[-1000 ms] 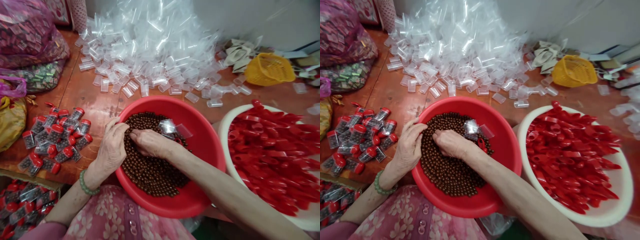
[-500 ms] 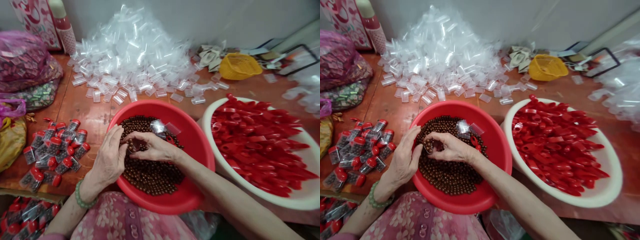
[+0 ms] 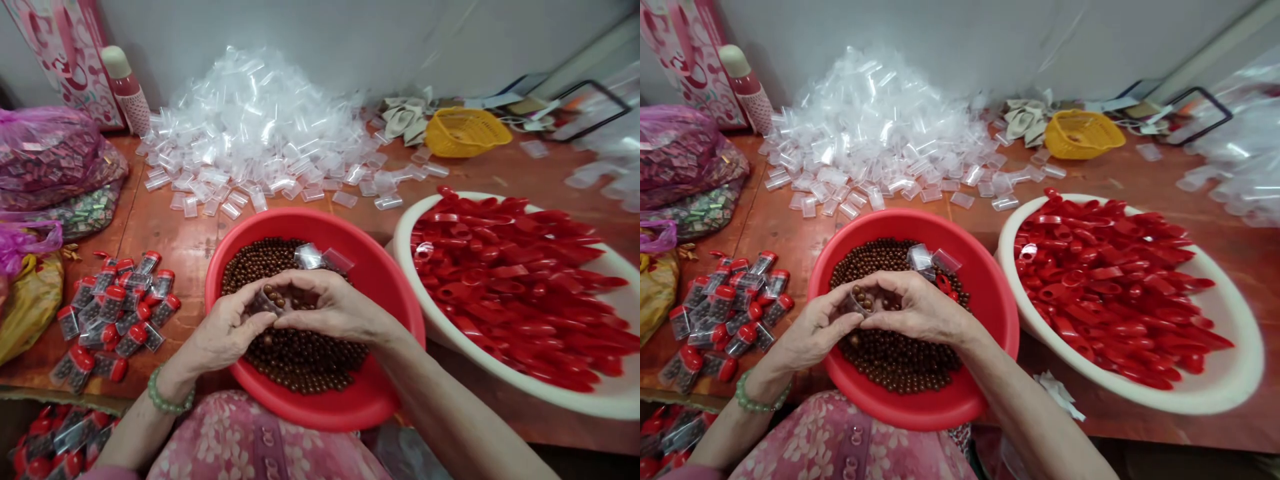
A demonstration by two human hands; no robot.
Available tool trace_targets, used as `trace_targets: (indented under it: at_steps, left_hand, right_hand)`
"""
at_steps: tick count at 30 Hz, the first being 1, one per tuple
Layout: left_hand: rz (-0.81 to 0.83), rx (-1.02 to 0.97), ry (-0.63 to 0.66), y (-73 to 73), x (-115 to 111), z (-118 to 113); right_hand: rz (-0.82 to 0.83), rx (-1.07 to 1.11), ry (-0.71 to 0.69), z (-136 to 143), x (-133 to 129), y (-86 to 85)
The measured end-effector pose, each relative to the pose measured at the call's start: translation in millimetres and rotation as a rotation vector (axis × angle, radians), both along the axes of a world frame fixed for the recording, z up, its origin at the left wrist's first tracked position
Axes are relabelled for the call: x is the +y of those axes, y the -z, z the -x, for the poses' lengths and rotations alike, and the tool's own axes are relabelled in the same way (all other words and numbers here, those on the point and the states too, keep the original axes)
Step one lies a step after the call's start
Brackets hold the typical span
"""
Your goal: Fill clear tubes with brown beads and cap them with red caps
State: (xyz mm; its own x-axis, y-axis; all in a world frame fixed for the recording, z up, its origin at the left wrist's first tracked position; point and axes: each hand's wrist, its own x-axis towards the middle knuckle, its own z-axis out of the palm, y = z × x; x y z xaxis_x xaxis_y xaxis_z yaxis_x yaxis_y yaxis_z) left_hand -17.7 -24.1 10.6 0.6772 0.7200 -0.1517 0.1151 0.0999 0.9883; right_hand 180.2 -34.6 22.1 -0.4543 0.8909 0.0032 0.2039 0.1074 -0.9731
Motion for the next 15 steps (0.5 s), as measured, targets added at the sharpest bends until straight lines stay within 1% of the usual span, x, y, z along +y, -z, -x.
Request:
trace_targets:
  at_steps: [2,4,7,11,13,15]
  left_hand:
    - [0.011,-0.008,0.011,-0.7,1.1,-0.8]
    - [0.002,-0.011,0.013,-1.1,2.0,-0.7]
    - [-0.006,0.012,0.034,0.5,3.2,1.0]
    - [0.035,-0.021,0.047,5.9,5.8,3.1]
    - [0.07,-0.052,0.053,8.2,7.5,3.0]
    - [0.091,-0.07,0.049,9.4,8.9,2.4]
  right_hand:
    - [0.072,0.049,0.017,0.8,-0.2,1.4]
    - [0.089,0.075,0.05,1.8,-0.1,1.8]
    - [0.045,0.064,0.071,2.5,1.4,-0.4]
    - [-0.008,0.037,-0.003,2.0,5.3,-3.4]
    - [0.001,0.038,0.014,2.0,6.3,-2.4]
    - [0.022,0.04,0.06,2.3,6.0,-0.2]
